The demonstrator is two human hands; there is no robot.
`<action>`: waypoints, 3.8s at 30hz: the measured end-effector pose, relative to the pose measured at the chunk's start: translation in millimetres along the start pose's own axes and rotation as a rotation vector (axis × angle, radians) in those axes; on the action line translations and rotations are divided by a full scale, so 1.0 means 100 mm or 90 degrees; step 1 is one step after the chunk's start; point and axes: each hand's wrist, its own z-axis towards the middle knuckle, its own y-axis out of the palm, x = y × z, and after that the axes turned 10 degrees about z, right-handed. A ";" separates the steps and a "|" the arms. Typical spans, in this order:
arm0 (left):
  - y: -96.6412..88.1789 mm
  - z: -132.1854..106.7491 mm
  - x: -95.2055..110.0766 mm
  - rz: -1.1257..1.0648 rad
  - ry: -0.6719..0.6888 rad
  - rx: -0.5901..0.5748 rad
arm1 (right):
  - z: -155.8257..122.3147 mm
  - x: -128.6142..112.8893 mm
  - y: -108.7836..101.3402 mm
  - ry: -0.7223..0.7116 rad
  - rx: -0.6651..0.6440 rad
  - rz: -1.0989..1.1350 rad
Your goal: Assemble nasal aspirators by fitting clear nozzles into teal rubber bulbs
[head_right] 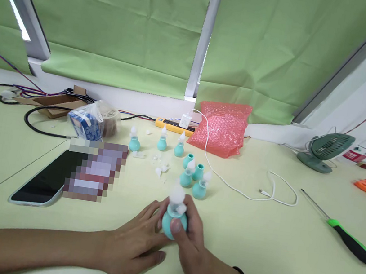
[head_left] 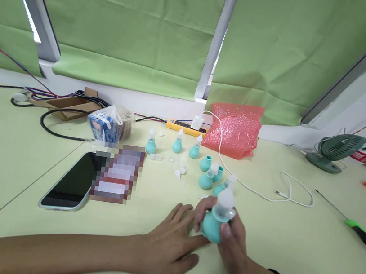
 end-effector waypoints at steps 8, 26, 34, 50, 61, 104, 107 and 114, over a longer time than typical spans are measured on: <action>0.02 0.04 -0.25 0.121 -0.107 0.099 | 0.68 -0.10 -0.90 -0.386 0.491 -0.307; -0.45 0.08 -1.06 0.251 -0.330 0.073 | 0.76 0.64 -1.54 0.030 0.343 -0.599; -0.41 0.08 -1.07 0.358 -0.207 0.138 | 0.76 0.61 -1.46 -0.044 0.385 -0.591; -0.32 0.82 -1.05 0.477 -0.074 -0.089 | 0.65 0.10 -0.93 -0.630 0.371 -0.562; -0.48 0.68 -1.00 0.410 -0.080 0.036 | 0.37 0.42 -0.14 -0.183 -0.279 -0.747; 0.04 -0.09 -0.46 -0.067 -0.322 0.131 | 0.33 0.51 -0.17 -0.305 -0.101 -0.388; 0.04 -0.09 -0.46 -0.062 -0.318 0.135 | 0.32 0.52 -0.17 -0.273 -0.160 -0.375; 0.04 -0.09 -0.46 -0.072 -0.323 0.131 | 0.30 0.49 -0.20 -0.205 -0.149 -0.371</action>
